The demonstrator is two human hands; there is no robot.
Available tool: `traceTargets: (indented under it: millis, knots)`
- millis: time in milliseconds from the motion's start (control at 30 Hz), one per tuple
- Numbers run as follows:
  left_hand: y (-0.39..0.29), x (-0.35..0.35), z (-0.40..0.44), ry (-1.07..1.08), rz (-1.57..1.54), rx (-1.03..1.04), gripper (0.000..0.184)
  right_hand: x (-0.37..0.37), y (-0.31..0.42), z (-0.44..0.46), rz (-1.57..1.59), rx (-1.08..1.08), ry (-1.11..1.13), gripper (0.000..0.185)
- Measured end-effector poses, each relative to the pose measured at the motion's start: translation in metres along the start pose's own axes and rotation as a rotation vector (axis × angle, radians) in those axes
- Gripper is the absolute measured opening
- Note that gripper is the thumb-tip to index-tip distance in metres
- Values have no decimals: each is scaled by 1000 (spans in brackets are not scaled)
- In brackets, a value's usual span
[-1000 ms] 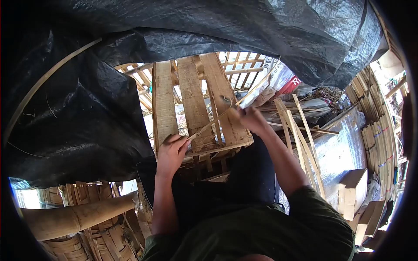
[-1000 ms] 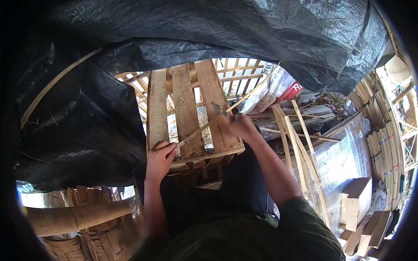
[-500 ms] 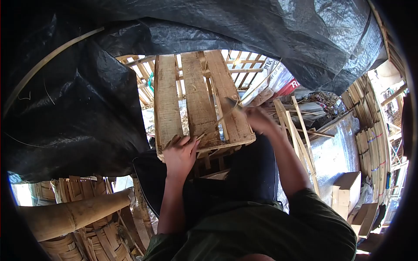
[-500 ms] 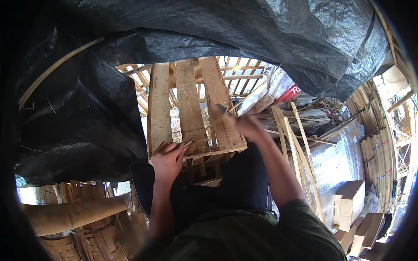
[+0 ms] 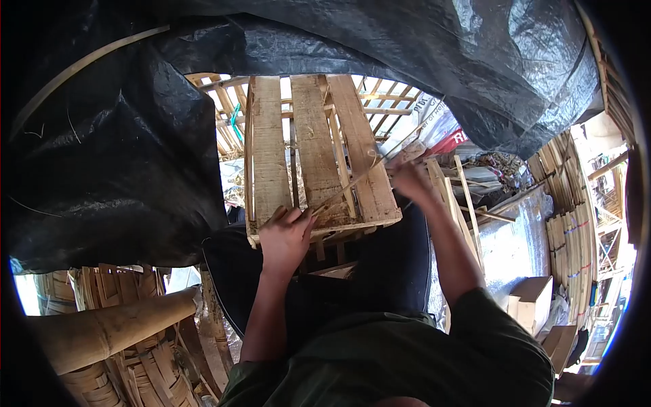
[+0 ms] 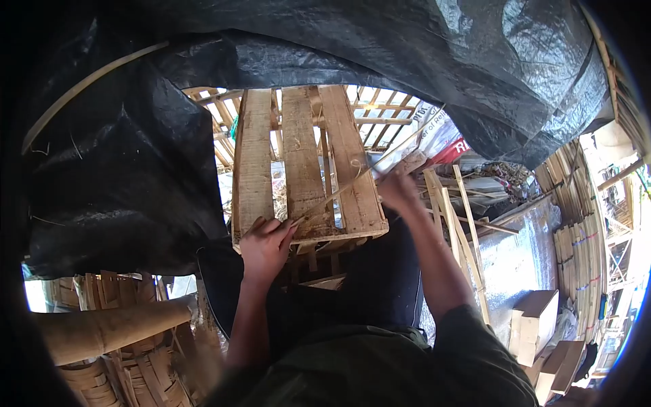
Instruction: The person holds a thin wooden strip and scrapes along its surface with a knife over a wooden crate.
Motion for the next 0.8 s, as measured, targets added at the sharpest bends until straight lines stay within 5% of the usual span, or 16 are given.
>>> traceTargets:
  millis: [67,100,267,333,467,633,733,800]
  knots:
    - [2,-2,0,1,21,11,13,-4,62,-65,101,-86,57,48]
    - [0,-2,-1,13,36,27,14,-7,59,-70,86,92,233,49]
    - [4,3,-4,17,31,7,12,8,42,-32,-230,-96,95,53]
    - [6,3,-4,9,23,2,12,8,66,-72,252,-277,-67,53]
    - [5,1,-2,27,44,15,12,8,28,-43,36,-86,-23,55]
    - [5,0,-2,21,34,35,12,6,53,-89,167,59,175,55]
    - [6,1,-3,-11,33,29,12,-6,69,-101,-7,-305,-132,50]
    - [8,-1,-4,-18,17,29,11,-15,80,-115,143,-402,-242,44]
Point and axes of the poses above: each hand's wrist, its own z-axis towards the middle knuckle, its own x-axis out of the palm, y = z × x, the point moved 9 cm from there along z, towards the middle knuckle, and after that the axes turned 10 degrees about x, right-handed, at the moved point
